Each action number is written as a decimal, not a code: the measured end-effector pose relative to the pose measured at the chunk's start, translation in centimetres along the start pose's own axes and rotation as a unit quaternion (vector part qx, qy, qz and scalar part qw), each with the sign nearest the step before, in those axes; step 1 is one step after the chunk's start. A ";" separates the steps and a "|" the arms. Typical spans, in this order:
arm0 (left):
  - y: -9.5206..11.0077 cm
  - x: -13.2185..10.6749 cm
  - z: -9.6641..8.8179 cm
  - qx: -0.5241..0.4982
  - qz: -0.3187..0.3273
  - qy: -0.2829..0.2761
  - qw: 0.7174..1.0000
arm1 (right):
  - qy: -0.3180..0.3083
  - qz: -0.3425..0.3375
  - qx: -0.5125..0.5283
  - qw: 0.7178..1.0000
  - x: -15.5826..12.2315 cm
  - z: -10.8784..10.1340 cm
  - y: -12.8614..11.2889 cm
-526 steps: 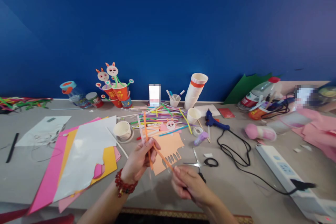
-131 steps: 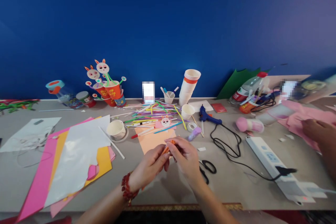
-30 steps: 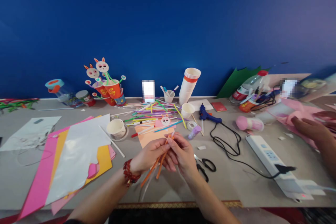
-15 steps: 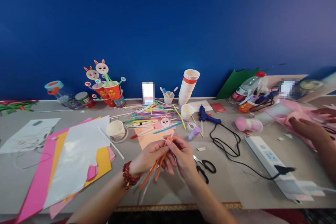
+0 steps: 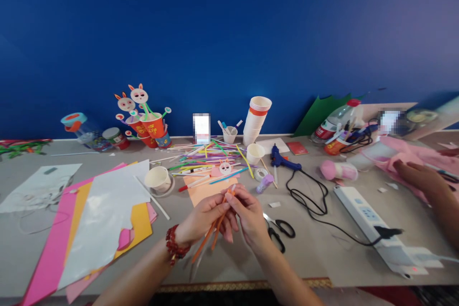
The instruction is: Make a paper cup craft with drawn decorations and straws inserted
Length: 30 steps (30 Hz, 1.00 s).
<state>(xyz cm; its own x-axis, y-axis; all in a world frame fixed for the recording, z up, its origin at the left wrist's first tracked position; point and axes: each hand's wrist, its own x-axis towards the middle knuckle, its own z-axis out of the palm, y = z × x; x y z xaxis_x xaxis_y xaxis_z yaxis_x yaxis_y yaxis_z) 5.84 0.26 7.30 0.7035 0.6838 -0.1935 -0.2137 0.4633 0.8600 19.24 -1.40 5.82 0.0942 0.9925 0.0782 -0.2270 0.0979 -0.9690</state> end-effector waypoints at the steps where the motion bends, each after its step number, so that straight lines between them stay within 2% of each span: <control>1: 0.0 0.0 0.0 0.004 0.005 0.001 1.000 | 0.001 0.002 0.006 1.000 -0.1 0.0 0.1; 6: 0.1 -0.2 0.2 0.023 0.011 0.004 1.000 | 0.000 0.027 0.045 0.999 -0.4 0.2 0.4; 14: -0.2 -0.3 -0.3 0.036 -0.007 -0.015 0.999 | 0.011 0.002 0.007 1.000 0.6 -0.8 -0.9; 30: -0.4 -0.5 -0.7 0.003 -0.019 -0.025 1.000 | -0.005 0.038 0.025 0.999 0.6 -0.8 -0.9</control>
<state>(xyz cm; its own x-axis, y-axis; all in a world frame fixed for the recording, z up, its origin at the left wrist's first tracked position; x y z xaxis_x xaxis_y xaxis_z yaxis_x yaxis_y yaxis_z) 5.15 0.13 6.68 0.7441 0.6369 -0.2015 -0.1832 0.4846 0.8554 20.31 -0.94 6.57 0.0657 0.9978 0.0073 -0.2808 0.0255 -0.9594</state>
